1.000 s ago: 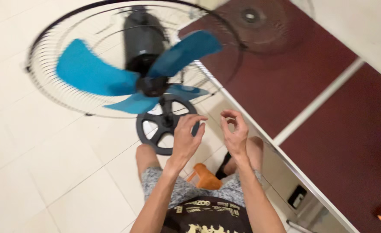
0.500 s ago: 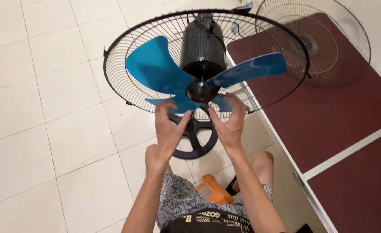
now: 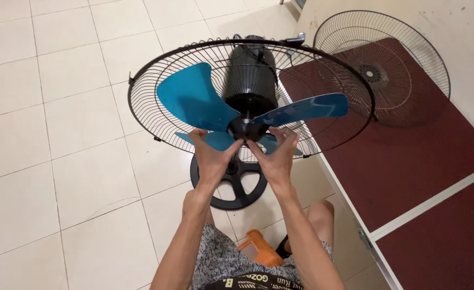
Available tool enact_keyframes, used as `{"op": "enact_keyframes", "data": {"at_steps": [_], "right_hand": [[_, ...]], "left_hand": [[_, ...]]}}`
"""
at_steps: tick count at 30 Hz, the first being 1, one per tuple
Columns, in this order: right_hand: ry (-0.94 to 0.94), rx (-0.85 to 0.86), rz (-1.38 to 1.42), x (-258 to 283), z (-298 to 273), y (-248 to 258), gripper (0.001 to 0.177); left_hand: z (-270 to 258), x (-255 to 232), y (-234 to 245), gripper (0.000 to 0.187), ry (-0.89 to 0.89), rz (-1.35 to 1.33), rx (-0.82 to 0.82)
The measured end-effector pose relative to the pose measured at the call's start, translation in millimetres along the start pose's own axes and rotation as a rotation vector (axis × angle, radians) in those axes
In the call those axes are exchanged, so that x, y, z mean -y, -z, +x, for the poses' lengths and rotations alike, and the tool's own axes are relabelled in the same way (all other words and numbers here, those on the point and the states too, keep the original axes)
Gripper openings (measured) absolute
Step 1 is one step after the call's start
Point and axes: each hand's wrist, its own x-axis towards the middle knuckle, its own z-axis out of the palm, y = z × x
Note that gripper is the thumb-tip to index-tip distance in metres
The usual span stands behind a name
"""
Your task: The person disassembles a standing electric fan by removing the front grille, unscrewing the central cap, and detaching the blue fan blades. The removed parts are placed on a nearby table.
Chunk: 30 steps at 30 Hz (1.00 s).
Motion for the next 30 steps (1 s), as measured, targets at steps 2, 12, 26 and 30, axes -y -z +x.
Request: {"op": "enact_keyframes", "data": {"at_steps": [2,12,26,30], "right_hand": [[-0.010,0.059,-0.206,-2.7,1.8,4.8,0.066],[-0.005,0.048,-0.299,-7.6,2.8,8.3,0.051],[0.120,0.083,-0.147,-4.4,7.3,8.4,0.062],[0.100,0.085,-0.184,-1.4,6.3,6.8,0.058]], "left_hand": [[-2.0,-3.3,-7.4,0.084,-0.083,-0.036,-0.021],[0.1,-23.1,-3.2,0.059,-0.143,-0.021,0.102],[5.5,-3.1,-7.2,0.051,-0.203,0.008,0.073],[4.6,-8.8,-7.2,0.052,-0.209,-0.026,0.090]]}}
